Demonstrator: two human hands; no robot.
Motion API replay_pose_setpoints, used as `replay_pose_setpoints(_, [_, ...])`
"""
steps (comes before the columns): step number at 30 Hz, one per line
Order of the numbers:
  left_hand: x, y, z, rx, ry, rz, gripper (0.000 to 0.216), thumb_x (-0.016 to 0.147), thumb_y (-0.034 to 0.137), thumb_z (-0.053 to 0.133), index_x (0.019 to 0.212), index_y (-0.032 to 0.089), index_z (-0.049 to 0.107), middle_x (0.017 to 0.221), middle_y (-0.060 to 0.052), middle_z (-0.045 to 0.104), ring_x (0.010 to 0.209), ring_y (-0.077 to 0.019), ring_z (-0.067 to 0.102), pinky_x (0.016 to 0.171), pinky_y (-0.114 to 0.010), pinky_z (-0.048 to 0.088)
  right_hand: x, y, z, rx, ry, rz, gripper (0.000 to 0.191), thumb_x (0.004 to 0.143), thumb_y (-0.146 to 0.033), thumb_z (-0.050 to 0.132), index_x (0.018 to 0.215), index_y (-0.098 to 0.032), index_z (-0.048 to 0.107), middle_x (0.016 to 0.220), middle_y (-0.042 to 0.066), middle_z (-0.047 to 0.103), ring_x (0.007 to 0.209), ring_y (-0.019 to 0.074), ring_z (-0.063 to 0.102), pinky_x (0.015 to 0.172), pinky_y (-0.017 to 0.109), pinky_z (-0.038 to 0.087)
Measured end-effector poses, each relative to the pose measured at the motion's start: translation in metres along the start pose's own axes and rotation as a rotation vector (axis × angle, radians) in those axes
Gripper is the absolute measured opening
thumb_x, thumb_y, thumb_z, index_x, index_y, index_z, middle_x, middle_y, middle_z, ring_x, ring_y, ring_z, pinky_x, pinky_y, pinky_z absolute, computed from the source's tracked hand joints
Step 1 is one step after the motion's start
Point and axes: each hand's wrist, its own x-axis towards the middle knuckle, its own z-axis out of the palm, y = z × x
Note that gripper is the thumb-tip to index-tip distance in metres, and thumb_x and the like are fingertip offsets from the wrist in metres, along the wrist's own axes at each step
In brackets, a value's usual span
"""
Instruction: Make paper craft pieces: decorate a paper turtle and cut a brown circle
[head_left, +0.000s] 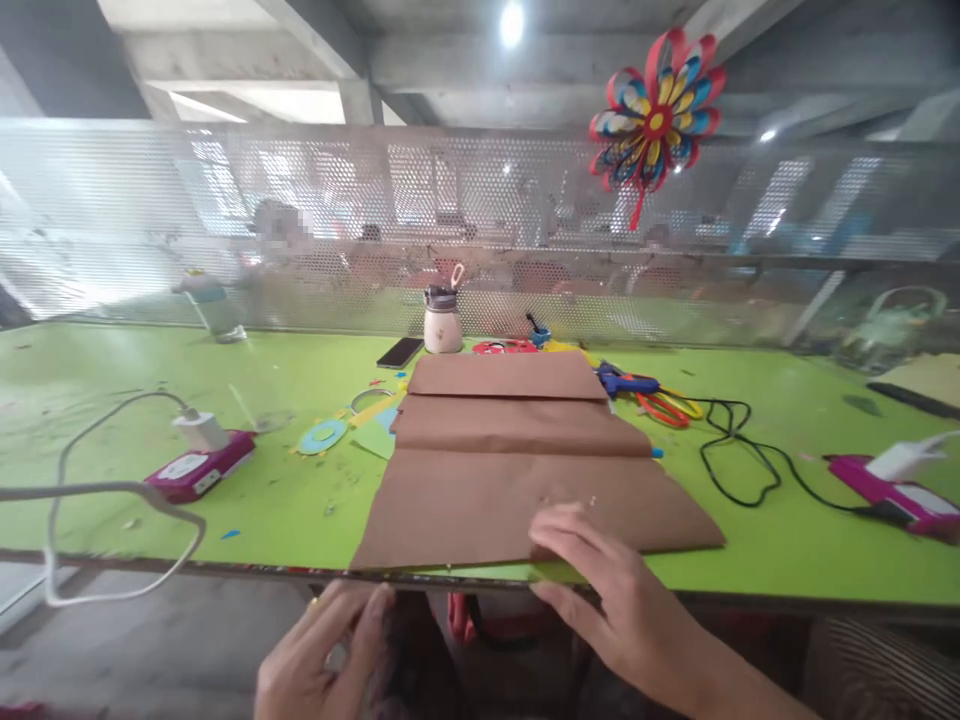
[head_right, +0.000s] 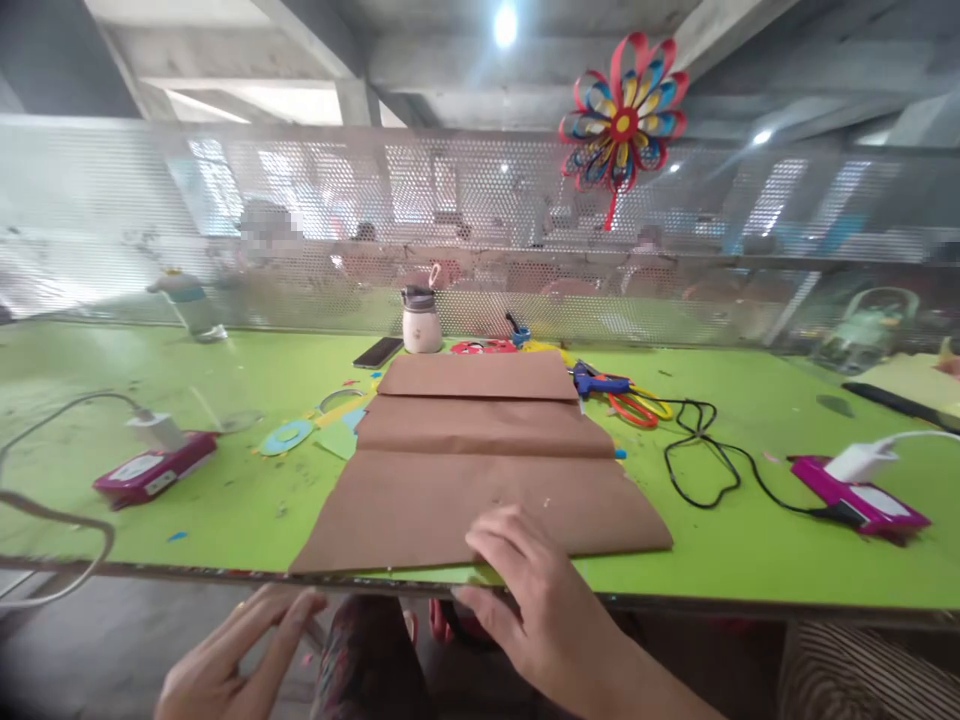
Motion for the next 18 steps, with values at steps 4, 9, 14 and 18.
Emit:
replay_pose_setpoints(4, [0.038,-0.016,-0.022,0.059,0.106,-0.247,0.029,0.084,0.050,0.062,0.076,0.025,0.073,0.077,0.001,0.076,0.069,-0.0167,0.070,0.069,-0.023,0.052,0.003,0.004,0.001,0.043,0.121,0.010,0.042,0.101,-0.019,0.046,0.059,-0.021,0.050,0.051,-0.002,0.048,0.049,0.0130,0.051,0.057,0.026,0.050])
replay_pose_setpoints(9, [0.078,-0.053,-0.028,0.073,-0.001,-0.506,0.049,0.076,0.060,0.057,0.101,0.021,0.075,0.066,0.000,0.071,0.069,-0.0212,0.071,0.063,-0.027,0.051,-0.009,0.023,0.013,0.104,0.097,0.132,0.028,0.099,-0.017,0.050,0.125,-0.020,0.061,0.087,0.004,0.075,0.077,0.0156,0.073,0.070,0.022,0.056])
replay_pose_setpoints(14, [0.107,-0.087,-0.026,0.113,-0.138,-0.535,0.059,0.078,0.062,0.051,0.116,0.020,0.071,0.084,-0.003,0.078,0.081,-0.0250,0.074,0.068,-0.029,0.052,-0.007,0.032,0.004,0.177,-0.104,0.146,0.022,0.098,-0.013,0.049,0.111,-0.021,0.065,0.094,0.005,0.070,0.081,0.0146,0.070,0.077,0.024,0.056])
replay_pose_setpoints(18, [0.153,-0.105,-0.024,0.251,-0.277,-0.542,0.036,0.080,0.050,0.061,0.096,0.023,0.078,0.087,-0.004,0.079,0.091,-0.0305,0.073,0.076,-0.034,0.051,0.005,0.036,-0.009,0.173,-0.251,0.200,0.020,0.098,-0.012,0.048,0.107,-0.019,0.065,0.098,0.006,0.068,0.089,0.0169,0.068,0.082,0.029,0.055])
